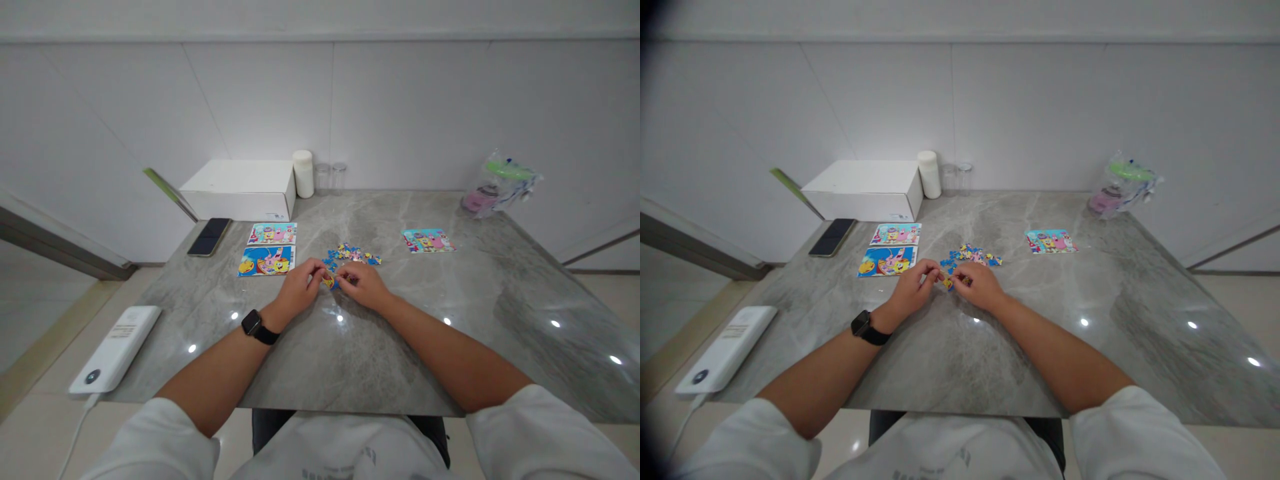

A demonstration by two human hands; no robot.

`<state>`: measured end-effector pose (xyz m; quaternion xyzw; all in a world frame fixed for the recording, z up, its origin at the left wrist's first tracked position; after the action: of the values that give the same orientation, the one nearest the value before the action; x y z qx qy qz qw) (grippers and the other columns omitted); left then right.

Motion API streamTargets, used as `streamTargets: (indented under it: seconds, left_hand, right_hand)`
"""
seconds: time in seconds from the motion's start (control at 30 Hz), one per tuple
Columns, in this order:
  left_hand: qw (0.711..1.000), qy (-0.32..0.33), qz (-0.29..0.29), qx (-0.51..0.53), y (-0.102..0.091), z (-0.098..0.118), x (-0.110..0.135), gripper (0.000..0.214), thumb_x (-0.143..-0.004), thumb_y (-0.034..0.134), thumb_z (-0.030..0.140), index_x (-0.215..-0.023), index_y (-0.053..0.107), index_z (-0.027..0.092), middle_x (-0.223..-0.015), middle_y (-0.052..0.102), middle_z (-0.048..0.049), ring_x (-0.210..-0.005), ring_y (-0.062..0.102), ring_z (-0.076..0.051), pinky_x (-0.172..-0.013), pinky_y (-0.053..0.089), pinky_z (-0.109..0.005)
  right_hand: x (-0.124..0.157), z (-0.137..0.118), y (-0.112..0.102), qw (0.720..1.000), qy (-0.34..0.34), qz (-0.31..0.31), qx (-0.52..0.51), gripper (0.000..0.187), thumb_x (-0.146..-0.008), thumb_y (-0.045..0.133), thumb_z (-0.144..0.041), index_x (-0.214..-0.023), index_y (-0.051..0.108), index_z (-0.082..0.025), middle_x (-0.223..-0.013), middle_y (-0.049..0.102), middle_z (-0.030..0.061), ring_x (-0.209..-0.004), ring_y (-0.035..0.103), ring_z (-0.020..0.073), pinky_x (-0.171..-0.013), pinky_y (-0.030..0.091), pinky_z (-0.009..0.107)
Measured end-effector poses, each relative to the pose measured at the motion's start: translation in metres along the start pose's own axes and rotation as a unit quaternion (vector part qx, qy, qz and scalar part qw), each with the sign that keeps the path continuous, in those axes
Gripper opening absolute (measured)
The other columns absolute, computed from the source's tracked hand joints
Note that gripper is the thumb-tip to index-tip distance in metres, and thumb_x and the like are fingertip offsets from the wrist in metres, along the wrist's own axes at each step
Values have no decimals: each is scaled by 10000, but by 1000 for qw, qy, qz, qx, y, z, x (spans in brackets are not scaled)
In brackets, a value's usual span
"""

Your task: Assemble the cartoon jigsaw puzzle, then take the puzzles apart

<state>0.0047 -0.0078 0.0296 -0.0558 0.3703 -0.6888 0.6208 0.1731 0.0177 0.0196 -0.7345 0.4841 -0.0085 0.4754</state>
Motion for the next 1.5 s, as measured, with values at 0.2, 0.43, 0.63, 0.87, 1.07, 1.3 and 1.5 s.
streamTargets:
  seconds: [0.2, 0.43, 0.63, 0.87, 1.07, 1.3, 1.5]
  left_hand:
    - [1000, -2, -5, -2, 0, -1, -1, 177, -1073, 465, 312, -1017, 604, 218, -946, 736, -39, -872, 701, -177, -829, 535, -317]
    - [999, 8, 4, 39, 2, -2, 2, 190, -1091, 426, 321, -1024, 570, 216, -884, 700, -24, -802, 676, -157, -775, 529, -292]
    - [997, 31, -18, -74, 2, -3, 0, 176, -1072, 438, 250, -1056, 610, 212, -997, 724, -62, -926, 687, -194, -868, 536, -336]
    - [975, 39, -96, -198, 10, -21, -7, 166, -1008, 536, 175, -1062, 690, 207, -1068, 742, -92, -1041, 679, -253, -976, 532, -418]
    - [990, 57, -58, -112, 11, -4, -4, 234, -987, 670, 336, -1184, 682, 209, -1127, 745, -88, -1048, 684, -242, -982, 539, -400]
    - [996, 40, -52, -61, 10, 0, -4, 156, -1024, 576, 265, -1003, 721, 213, -973, 761, -54, -929, 693, -206, -902, 542, -356]
    - [993, -4, -26, -116, 9, -16, -10, 155, -1004, 609, 273, -1020, 754, 219, -961, 773, -56, -928, 691, -230, -884, 538, -373]
  right_hand:
    - [0, -7, -5, 998, -51, 8, 35, 188, -986, 610, -303, -886, 753, -231, -857, 773, 50, -858, 691, 213, -853, 492, 348]
    - [1, -14, -5, 997, -58, -24, -48, 203, -994, 590, -322, -863, 704, -216, -792, 717, 42, -760, 650, 194, -759, 491, 327]
    - [0, 2, -2, 999, -17, -11, -38, 197, -995, 604, -326, -861, 700, -218, -808, 725, 37, -775, 652, 191, -776, 496, 327]
    - [0, 16, -11, 996, -14, 35, 77, 143, -977, 624, -245, -883, 731, -231, -882, 757, 59, -890, 670, 233, -884, 483, 375]
    - [0, 3, -3, 992, -56, -4, 113, 122, -981, 636, -242, -946, 751, -226, -937, 774, 76, -947, 671, 252, -915, 476, 396]
    - [2, -1, 3, 995, -65, -44, 63, 199, -1022, 599, -293, -937, 767, -228, -881, 772, 62, -887, 682, 230, -857, 484, 370]
    - [0, 20, -11, 988, -7, 29, 151, 219, -1022, 595, -273, -1098, 799, -247, -1041, 793, 88, -1003, 683, 275, -952, 474, 443]
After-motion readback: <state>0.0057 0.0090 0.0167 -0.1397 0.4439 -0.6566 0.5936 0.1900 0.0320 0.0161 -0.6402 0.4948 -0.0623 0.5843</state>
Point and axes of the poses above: each hand's wrist, its own x-axis away from the middle knuckle, its own y-axis out of the palm, z = x × y, the point moved 7 cm from there along -x, towards the middle knuckle
